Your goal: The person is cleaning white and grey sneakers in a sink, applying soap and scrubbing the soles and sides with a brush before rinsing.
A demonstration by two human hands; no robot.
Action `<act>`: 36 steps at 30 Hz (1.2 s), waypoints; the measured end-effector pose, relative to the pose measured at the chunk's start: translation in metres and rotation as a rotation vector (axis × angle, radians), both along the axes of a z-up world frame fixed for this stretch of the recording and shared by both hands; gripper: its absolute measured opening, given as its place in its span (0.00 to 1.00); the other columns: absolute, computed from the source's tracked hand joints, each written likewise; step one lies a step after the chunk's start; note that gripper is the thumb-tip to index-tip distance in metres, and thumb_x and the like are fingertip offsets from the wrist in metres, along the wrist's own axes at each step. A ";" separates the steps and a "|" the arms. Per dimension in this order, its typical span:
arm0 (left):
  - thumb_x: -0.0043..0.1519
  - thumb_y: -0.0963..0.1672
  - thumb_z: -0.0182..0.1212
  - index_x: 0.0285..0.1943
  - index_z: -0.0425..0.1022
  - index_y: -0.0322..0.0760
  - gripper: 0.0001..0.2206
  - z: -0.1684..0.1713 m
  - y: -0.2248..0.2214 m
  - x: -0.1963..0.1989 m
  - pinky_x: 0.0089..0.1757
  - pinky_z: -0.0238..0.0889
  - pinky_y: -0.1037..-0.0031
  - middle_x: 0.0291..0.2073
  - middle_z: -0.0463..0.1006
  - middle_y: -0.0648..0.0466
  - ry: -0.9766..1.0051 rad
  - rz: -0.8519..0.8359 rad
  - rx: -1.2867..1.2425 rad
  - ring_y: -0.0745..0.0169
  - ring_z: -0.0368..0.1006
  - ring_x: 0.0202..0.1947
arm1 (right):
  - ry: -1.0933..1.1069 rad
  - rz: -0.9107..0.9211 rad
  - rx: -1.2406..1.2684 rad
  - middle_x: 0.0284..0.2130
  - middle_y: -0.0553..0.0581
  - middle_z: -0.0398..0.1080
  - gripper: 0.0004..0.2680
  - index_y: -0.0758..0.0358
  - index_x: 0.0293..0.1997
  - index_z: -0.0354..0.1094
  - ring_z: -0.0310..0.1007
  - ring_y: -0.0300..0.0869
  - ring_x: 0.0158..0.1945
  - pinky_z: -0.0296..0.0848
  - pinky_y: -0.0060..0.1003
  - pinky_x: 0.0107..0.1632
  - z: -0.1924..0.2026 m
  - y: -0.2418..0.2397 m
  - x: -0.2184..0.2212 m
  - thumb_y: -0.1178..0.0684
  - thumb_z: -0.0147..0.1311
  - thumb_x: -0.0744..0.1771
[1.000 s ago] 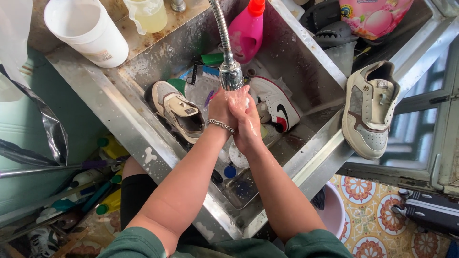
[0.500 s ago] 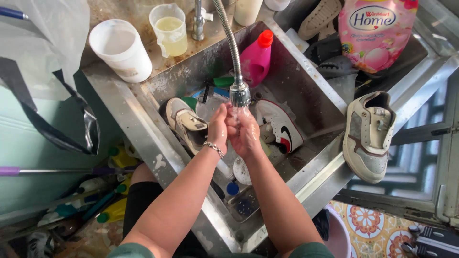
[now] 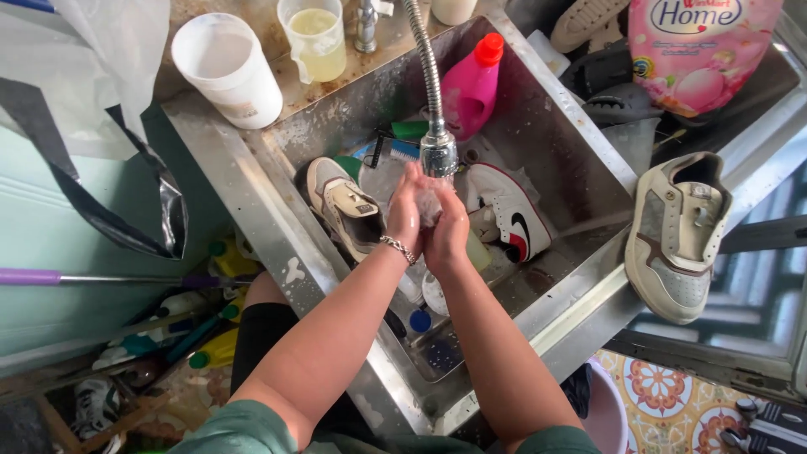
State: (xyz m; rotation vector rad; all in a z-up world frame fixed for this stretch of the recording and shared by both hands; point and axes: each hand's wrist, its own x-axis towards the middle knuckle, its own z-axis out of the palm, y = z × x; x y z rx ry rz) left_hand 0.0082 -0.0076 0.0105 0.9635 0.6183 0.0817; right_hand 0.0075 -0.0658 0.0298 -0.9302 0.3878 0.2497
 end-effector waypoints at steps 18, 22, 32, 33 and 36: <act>0.71 0.35 0.52 0.74 0.75 0.45 0.23 -0.029 -0.010 0.010 0.37 0.82 0.68 0.49 0.81 0.50 -0.065 0.100 -0.410 0.55 0.78 0.39 | -0.088 -0.261 -0.422 0.86 0.66 0.67 0.27 0.54 0.92 0.63 0.63 0.54 0.92 0.51 0.54 0.93 -0.059 -0.033 0.034 0.31 0.55 0.81; 0.79 0.42 0.61 0.62 0.78 0.53 0.07 0.011 -0.012 0.003 0.25 0.58 0.86 0.34 0.73 0.61 -0.029 0.016 -0.319 0.71 0.67 0.27 | 0.115 -0.159 -0.286 0.59 0.57 0.77 0.23 0.41 0.84 0.64 0.80 0.53 0.21 0.76 0.47 0.13 -0.113 -0.051 0.061 0.28 0.56 0.79; 0.83 0.49 0.54 0.70 0.79 0.56 0.11 -0.002 -0.002 0.014 0.46 0.59 0.74 0.48 0.74 0.57 -0.138 0.032 0.044 0.62 0.69 0.47 | 0.260 -0.002 -0.127 0.57 0.69 0.88 0.25 0.57 0.72 0.84 0.91 0.57 0.49 0.91 0.54 0.47 -0.065 -0.008 0.013 0.27 0.60 0.77; 0.83 0.49 0.54 0.70 0.79 0.56 0.11 -0.004 -0.005 0.016 0.46 0.59 0.74 0.48 0.74 0.57 -0.149 0.043 0.056 0.62 0.69 0.47 | 0.248 0.010 -0.117 0.57 0.69 0.88 0.25 0.57 0.72 0.84 0.91 0.57 0.49 0.91 0.54 0.47 -0.063 -0.012 0.019 0.27 0.60 0.77; 0.84 0.50 0.53 0.73 0.80 0.56 0.14 -0.011 -0.002 0.012 0.53 0.59 0.70 0.53 0.74 0.56 -0.176 0.120 0.217 0.59 0.70 0.53 | 0.264 0.076 -0.054 0.59 0.58 0.89 0.27 0.50 0.73 0.84 0.91 0.49 0.55 0.91 0.51 0.59 -0.056 -0.011 0.022 0.20 0.52 0.78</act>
